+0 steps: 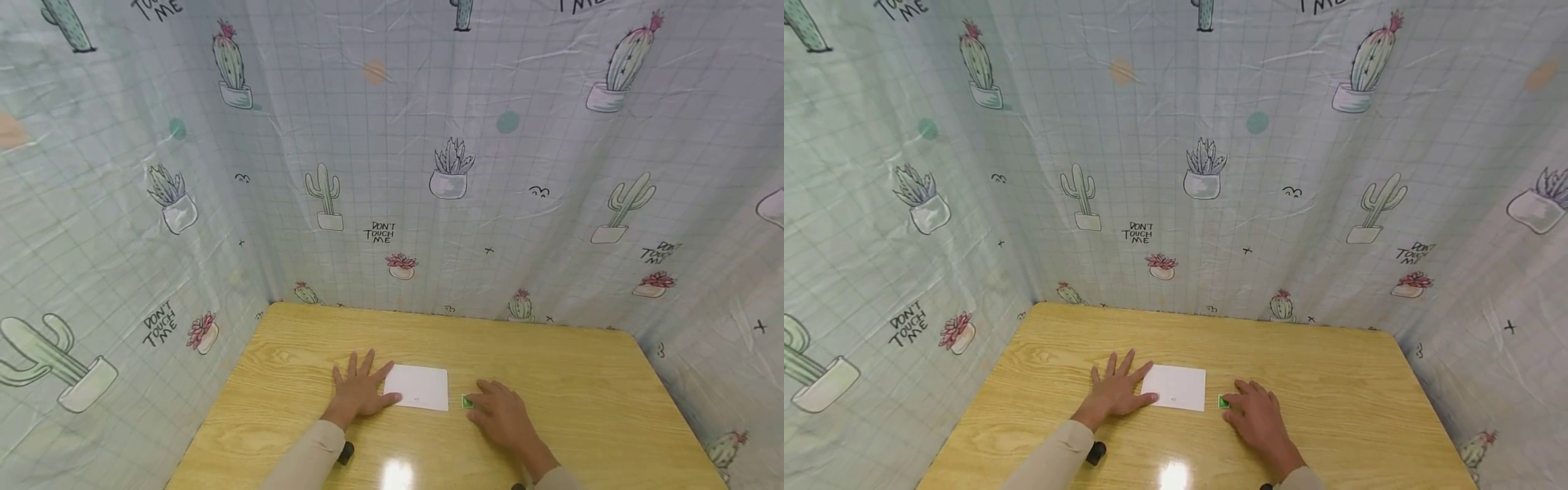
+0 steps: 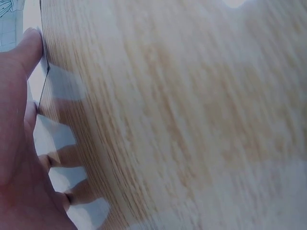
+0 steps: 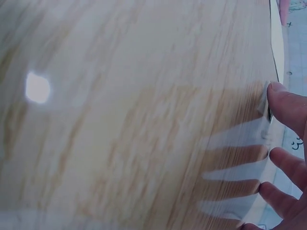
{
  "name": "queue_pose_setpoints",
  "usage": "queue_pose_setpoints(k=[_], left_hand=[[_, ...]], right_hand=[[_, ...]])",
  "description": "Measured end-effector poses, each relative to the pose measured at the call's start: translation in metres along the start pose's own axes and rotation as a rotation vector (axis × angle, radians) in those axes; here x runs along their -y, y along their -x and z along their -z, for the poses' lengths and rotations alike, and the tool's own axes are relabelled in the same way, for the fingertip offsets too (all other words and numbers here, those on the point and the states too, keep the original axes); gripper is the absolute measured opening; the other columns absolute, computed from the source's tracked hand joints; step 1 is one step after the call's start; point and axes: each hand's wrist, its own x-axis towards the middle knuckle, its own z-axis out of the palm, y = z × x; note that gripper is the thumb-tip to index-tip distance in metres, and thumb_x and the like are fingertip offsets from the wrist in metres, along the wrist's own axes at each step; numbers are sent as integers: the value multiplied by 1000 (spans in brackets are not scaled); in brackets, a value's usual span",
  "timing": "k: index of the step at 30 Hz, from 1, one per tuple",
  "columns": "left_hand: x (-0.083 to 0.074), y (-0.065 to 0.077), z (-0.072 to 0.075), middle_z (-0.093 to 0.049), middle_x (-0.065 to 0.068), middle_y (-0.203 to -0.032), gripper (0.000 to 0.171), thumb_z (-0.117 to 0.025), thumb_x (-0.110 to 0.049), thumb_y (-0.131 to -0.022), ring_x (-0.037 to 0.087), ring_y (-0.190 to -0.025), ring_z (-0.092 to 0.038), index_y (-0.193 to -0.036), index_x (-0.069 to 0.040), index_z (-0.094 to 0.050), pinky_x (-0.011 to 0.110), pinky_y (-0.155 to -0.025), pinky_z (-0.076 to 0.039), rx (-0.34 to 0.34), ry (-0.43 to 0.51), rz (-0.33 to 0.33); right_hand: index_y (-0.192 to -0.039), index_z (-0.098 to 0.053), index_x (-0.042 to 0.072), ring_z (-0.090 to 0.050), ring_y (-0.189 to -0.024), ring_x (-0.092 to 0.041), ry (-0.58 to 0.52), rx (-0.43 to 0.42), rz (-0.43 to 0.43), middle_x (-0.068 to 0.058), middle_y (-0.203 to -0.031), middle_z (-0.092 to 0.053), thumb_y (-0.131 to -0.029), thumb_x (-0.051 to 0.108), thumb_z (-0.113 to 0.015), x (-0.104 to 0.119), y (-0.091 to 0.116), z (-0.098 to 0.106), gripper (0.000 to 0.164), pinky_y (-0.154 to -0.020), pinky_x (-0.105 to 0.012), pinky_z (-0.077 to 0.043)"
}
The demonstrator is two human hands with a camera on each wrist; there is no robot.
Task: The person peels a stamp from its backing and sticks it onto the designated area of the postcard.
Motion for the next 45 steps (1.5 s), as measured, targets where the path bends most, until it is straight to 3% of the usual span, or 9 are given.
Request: queue_pose_setpoints(k=[16, 29, 37, 45], left_hand=[[0, -2, 0, -17, 12, -176, 79, -53, -75, -95, 52, -161, -9, -162, -37, -37, 86, -115, -8, 8, -2, 7], [-1, 0, 2, -16, 12, -176, 78, -53, -74, -96, 51, -161, -7, -162, -37, -36, 86, -116, -8, 17, 0, 12], [2, -3, -2, -10, 13, -177, 78, -56, -70, -96, 51, -162, 1, -163, -38, -34, 85, -117, 1, 39, 54, 8], [1, -1, -3, -16, 12, -177, 78, -53, -74, -95, 51, -161, -6, -162, -37, -36, 85, -116, -6, 10, 20, 8]], right_hand=[[-111, -82, 19, -54, -138, -49, -10, -22, -6, -15, -140, -68, -92, 28, -78, -1, -6, -3, 22, -108, -75, -40], [-109, -83, 19, -58, -134, -47, 62, -56, 5, -13, -137, -71, -92, 25, -77, -1, -8, -8, 19, -106, -72, -44], [-102, -84, 19, -62, -128, -48, 53, -118, 33, -14, -131, -74, -90, 23, -80, 0, -8, -9, 14, -104, -71, -47], [-98, -85, 17, -64, -126, -47, 8, -125, 37, -14, -128, -75, -89, 23, -80, -1, -9, -7, 12, -107, -68, -47]])
